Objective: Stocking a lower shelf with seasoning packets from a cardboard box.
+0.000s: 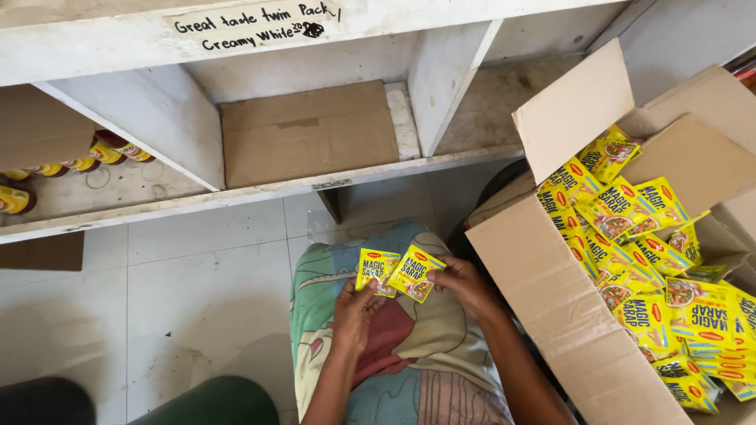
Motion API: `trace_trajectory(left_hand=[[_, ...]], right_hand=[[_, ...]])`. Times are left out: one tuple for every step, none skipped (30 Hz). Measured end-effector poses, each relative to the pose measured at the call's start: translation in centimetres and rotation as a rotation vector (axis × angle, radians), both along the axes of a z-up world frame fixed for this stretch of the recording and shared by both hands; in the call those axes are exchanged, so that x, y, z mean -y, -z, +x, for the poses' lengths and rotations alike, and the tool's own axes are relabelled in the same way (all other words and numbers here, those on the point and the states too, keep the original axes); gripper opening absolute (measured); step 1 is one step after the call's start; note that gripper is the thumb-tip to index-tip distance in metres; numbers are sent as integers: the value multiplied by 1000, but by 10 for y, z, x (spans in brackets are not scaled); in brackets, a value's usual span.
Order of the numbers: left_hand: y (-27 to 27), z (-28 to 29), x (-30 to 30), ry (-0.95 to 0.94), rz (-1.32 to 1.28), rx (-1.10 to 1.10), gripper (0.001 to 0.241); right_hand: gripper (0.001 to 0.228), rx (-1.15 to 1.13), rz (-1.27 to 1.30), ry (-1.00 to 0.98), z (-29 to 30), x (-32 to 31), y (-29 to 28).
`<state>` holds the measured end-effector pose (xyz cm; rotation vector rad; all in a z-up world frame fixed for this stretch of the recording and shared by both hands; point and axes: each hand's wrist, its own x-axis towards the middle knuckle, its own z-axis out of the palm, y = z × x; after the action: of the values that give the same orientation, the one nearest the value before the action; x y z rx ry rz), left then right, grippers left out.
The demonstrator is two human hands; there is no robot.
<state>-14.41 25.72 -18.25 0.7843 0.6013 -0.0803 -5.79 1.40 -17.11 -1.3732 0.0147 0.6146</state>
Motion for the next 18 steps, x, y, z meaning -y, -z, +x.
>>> trace_trajectory(left_hand=[[0,-1,2,-1,1,0,20],[0,-2,4,25,0,6,21],[0,-3,6,50,0,14,21],[1,-4,8,48,1,15,21],[3,-4,10,60,-5,34,22],[4,-5,12,71,-11,54,24],[-4,-4,12,72,-10,54,24],[-12,-3,13,81,-11,64,27],[-20,-2,14,92,-14,76,31],[-22,-1,15,94,-14,77,31],[-25,0,16,108,-17,77,36],[-28,1,17,122,-19,77,41],[-27,-1,18,122,-17,78,41],[-27,-5,20,139,-15,69,43],[-28,1,19,153,-6,76,45],[-28,-4,21,149,4,94,45],[-28,-1,22,161,33,43,44],[-29,1,22,171,62,-9,44]], right_hand=[[23,0,1,-1,0,-2,1],[24,-35,-7,21,-1,-4,1],[25,-68,-14,42,0,-6,1],[25,-68,-14,41,0,-7,4],[24,-77,-25,57,0,-8,7],[23,-86,-37,72,-1,-9,10],[23,-86,-36,73,-2,-8,20],[23,-55,-62,82,-3,-7,30],[24,-24,-89,94,-4,-6,39],[24,-23,-89,95,-5,-8,33],[26,-35,-108,105,-6,-11,26],[27,-47,-127,114,-7,-13,19],[27,-46,-124,114,-10,-13,18],[25,-69,-119,103,-14,-13,17],[25,-75,-107,90,-8,-16,14],[25,-56,-98,86,-15,-15,15],[30,23,-87,37,-16,-15,14],[39,101,-77,-13,-17,-14,12]])
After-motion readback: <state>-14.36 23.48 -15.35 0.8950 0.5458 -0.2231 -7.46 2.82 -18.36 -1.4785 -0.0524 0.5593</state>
